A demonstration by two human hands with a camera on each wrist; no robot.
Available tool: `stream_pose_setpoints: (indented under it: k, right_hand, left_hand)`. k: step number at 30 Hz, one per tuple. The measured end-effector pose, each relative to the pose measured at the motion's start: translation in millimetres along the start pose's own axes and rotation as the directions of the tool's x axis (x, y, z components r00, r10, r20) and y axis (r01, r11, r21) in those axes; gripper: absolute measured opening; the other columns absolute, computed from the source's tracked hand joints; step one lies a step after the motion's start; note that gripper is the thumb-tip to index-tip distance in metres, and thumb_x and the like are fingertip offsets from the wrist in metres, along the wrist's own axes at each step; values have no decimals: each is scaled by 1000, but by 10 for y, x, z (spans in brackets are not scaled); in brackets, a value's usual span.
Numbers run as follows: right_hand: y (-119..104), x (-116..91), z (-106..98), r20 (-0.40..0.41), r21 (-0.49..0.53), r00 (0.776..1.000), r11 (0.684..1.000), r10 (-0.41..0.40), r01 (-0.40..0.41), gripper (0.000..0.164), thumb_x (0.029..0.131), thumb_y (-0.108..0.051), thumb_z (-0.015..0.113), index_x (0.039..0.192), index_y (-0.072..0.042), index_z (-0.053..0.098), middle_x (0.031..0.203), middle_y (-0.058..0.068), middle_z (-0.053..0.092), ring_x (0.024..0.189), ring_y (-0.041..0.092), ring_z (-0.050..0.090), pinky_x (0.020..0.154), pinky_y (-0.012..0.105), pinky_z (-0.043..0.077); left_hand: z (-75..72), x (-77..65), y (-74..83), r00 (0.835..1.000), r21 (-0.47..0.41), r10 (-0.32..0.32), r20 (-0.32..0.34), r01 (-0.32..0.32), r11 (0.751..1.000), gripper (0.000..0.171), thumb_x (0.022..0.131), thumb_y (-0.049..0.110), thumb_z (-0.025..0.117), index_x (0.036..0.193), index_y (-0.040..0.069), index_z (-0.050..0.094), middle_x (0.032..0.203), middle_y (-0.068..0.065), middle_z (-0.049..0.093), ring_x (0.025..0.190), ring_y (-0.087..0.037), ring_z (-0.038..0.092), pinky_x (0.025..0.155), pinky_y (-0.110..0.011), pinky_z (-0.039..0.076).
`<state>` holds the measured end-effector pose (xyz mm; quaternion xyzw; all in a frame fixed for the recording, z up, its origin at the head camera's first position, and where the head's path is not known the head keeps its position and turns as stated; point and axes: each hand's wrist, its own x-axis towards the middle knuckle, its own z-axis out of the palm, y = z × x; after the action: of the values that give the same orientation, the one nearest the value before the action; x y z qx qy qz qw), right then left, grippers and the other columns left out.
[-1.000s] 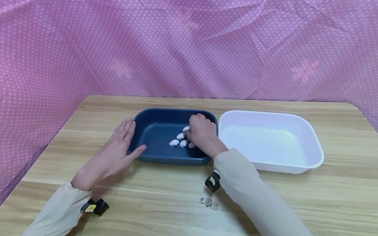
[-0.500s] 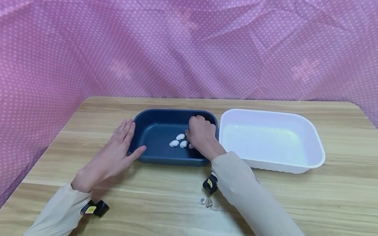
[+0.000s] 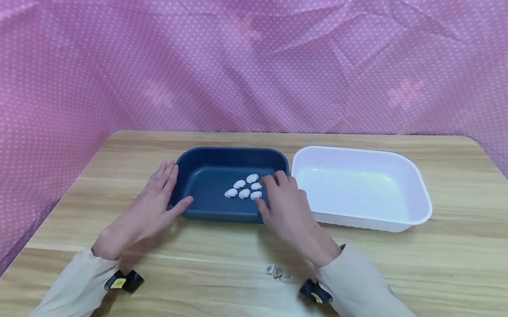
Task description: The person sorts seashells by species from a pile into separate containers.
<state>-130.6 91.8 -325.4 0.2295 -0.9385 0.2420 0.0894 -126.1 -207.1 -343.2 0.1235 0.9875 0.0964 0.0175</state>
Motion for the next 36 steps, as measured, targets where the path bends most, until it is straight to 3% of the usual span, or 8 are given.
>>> stream_pose_setpoints:
  k: [10,20,24,27,29,31,33,36]
  right_hand:
    - [12,-258,-35,-11,-56,998,996,-69,68,45,90,-26,70,125,-1,57,102,11,57,88,25,55,68,42,47]
    - [54,-385,-59,23,-104,990,985,-138,140,57,90,-34,69,134,-3,51,122,16,53,107,29,53,81,44,44]
    - [33,-460,-98,-51,-123,969,964,-243,235,49,87,-28,72,126,-2,57,121,16,55,109,31,52,86,46,44]
    - [12,-604,-154,-86,-84,936,939,-341,335,35,82,-20,76,111,-5,64,109,9,60,97,22,57,83,38,50]
    - [6,-732,-185,-43,-23,934,935,-355,354,24,79,-14,77,100,-9,67,98,0,61,85,12,58,74,29,53]
    - [24,-858,-199,43,17,945,946,-325,324,17,78,-9,76,91,-15,68,89,-9,58,77,4,56,66,24,52]
    - [76,-952,-179,125,20,957,965,-262,262,20,77,-3,76,86,-20,68,84,-13,56,72,1,53,62,23,51]
    - [176,-1029,-128,174,-8,965,980,-196,200,27,75,2,75,83,-23,68,82,-16,54,69,-1,53,60,25,51]
  left_hand:
    - [18,-1,-1,1000,-27,-2,3,2,1000,95,94,69,28,153,-1,1,161,-16,-5,147,-29,-10,118,-48,6]
    - [29,8,-3,1000,-26,5,-9,-5,1000,95,94,68,29,153,-1,1,161,-18,-3,147,-29,-8,118,-48,6]
    - [36,5,-5,1000,-30,6,-12,-6,1000,95,94,68,30,153,-1,2,161,-18,-3,147,-29,-8,118,-48,5]
    - [41,7,-4,1000,-27,10,-14,-11,1000,95,94,69,29,153,-1,2,161,-18,-3,147,-29,-8,118,-48,5]
    - [40,9,-1,1000,-25,11,-12,-11,1000,96,94,69,28,153,-1,1,161,-18,-3,147,-29,-8,118,-48,5]
    - [40,14,-1,1000,-23,10,-9,-10,1000,96,94,69,28,153,-1,1,161,-17,-4,147,-29,-9,118,-48,5]
    - [40,17,-5,1000,-24,5,-3,-5,1000,96,93,70,28,153,0,0,161,-16,-5,147,-28,-10,118,-48,5]
    - [44,20,-14,1000,-22,2,-2,-2,1000,96,93,70,28,153,0,0,161,-17,-4,147,-28,-10,118,-48,5]
